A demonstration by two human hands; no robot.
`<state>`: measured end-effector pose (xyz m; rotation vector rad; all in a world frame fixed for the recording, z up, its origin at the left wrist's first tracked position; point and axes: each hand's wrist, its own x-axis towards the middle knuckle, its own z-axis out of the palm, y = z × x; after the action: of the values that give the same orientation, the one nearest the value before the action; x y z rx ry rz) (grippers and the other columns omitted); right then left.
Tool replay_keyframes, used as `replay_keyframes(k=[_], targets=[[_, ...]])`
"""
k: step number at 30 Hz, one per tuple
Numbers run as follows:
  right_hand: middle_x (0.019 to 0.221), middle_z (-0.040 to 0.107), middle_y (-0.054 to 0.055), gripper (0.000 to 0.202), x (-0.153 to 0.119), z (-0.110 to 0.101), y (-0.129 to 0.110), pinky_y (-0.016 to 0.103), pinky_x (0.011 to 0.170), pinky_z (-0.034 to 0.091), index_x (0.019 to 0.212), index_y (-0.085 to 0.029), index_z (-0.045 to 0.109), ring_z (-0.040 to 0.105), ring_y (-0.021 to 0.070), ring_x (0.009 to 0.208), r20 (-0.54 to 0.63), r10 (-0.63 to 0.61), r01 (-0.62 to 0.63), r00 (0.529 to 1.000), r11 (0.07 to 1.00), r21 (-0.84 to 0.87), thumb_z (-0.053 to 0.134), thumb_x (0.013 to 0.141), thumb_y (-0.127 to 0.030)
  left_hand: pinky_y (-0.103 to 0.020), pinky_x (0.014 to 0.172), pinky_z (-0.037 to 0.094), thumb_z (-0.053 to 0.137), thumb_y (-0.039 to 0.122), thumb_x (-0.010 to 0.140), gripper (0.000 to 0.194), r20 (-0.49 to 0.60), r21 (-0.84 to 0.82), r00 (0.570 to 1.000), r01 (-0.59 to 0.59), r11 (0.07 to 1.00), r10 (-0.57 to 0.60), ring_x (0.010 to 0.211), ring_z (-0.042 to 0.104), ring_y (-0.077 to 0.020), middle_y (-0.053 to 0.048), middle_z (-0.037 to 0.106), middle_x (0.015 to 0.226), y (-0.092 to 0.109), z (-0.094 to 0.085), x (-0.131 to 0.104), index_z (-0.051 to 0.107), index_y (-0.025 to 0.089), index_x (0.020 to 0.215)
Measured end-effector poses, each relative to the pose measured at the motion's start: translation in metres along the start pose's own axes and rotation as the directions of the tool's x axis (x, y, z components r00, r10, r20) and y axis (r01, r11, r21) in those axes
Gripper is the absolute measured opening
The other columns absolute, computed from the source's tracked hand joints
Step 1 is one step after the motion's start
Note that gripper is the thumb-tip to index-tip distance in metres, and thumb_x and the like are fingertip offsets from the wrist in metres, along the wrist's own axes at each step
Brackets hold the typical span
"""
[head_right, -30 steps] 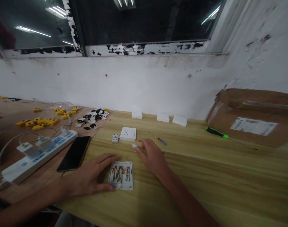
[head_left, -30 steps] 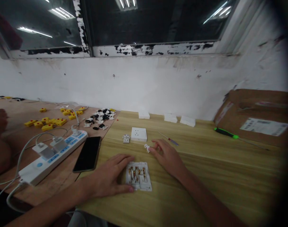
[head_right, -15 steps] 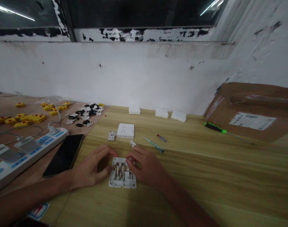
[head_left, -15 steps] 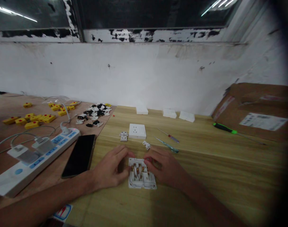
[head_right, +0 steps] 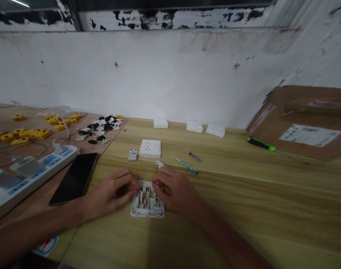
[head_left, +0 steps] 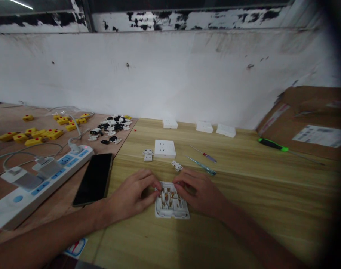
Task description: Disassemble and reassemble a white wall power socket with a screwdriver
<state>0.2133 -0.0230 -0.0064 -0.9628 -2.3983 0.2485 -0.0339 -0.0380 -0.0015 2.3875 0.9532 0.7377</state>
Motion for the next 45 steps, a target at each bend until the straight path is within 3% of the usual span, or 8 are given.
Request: replay_keyframes(k=[12,16,22,31,38,45], targets=[[0.077,0.062,0.003,0.013,-0.001,-0.003,0.001,0.027,0.064,0.042,0.089,-0.02,0.065,0.056,0.0157,0.072,-0.012,0.019,-0.019,1.0,1.0,0.009,0.052,0.092,-0.02,-0.028,0.071,0.045,0.054,0.021,0.092,0.009,-0.06,-0.068,0.998,0.028,0.997,-0.032,0.081,0.058,-0.0167,-0.002,0.062,0.085,-0.001,0.0,-0.002,0.062,0.02,0.096],[0.079,0.062,0.003,0.013,0.001,-0.005,-0.003,0.028,0.066,0.043,0.089,-0.02,0.064,0.057,0.016,0.074,-0.065,0.015,-0.013,0.998,0.999,0.041,0.052,0.093,-0.019,-0.026,0.068,0.045,0.054,0.023,0.094,0.009,-0.081,-0.156,0.994,0.065,0.986,-0.078,0.076,0.059,-0.0148,-0.001,0.063,0.084,-0.003,0.0,-0.001,0.062,0.02,0.098],[0.088,0.065,0.004,0.014,0.018,0.001,-0.023,0.032,0.073,0.047,0.103,-0.021,0.065,0.06,0.0182,0.082,-0.131,0.034,-0.005,0.991,0.976,0.217,0.059,0.09,-0.024,-0.025,0.071,0.049,0.056,0.026,0.094,0.011,-0.187,-0.35,0.977,0.035,0.936,-0.106,0.077,0.062,-0.0147,-0.002,0.067,0.085,-0.004,0.001,0.001,0.064,0.018,0.095],[0.083,0.067,0.002,0.008,0.035,0.019,-0.045,0.03,0.073,0.047,0.09,-0.022,0.068,0.062,0.0168,0.08,-0.17,0.146,-0.092,0.975,0.952,0.291,0.06,0.092,-0.021,-0.024,0.07,0.05,0.057,0.027,0.094,0.012,-0.305,-0.459,0.942,-0.015,0.888,-0.142,0.077,0.064,-0.0152,-0.003,0.068,0.086,-0.008,0.004,-0.001,0.063,0.017,0.097],[0.083,0.066,0.003,0.005,0.049,0.018,-0.039,0.029,0.071,0.048,0.089,-0.021,0.065,0.061,0.0171,0.079,-0.195,0.001,0.032,0.981,0.986,0.162,0.061,0.09,-0.018,-0.023,0.065,0.043,0.049,0.027,0.097,0.014,-0.328,-0.347,0.935,0.016,0.938,-0.137,0.069,0.057,-0.0137,-0.001,0.061,0.077,-0.011,0.002,0.0,0.057,0.017,0.095],[0.079,0.064,0.002,0.007,0.059,0.022,-0.037,0.031,0.07,0.046,0.088,-0.02,0.058,0.057,0.0173,0.076,-0.24,-0.242,0.235,0.94,0.97,-0.056,0.058,0.091,-0.014,-0.025,0.06,0.032,0.039,0.023,0.098,0.02,-0.281,-0.189,0.945,0.117,0.975,-0.168,0.062,0.049,-0.0134,0.002,0.052,0.068,-0.012,-0.001,0.0,0.048,0.019,0.081]])
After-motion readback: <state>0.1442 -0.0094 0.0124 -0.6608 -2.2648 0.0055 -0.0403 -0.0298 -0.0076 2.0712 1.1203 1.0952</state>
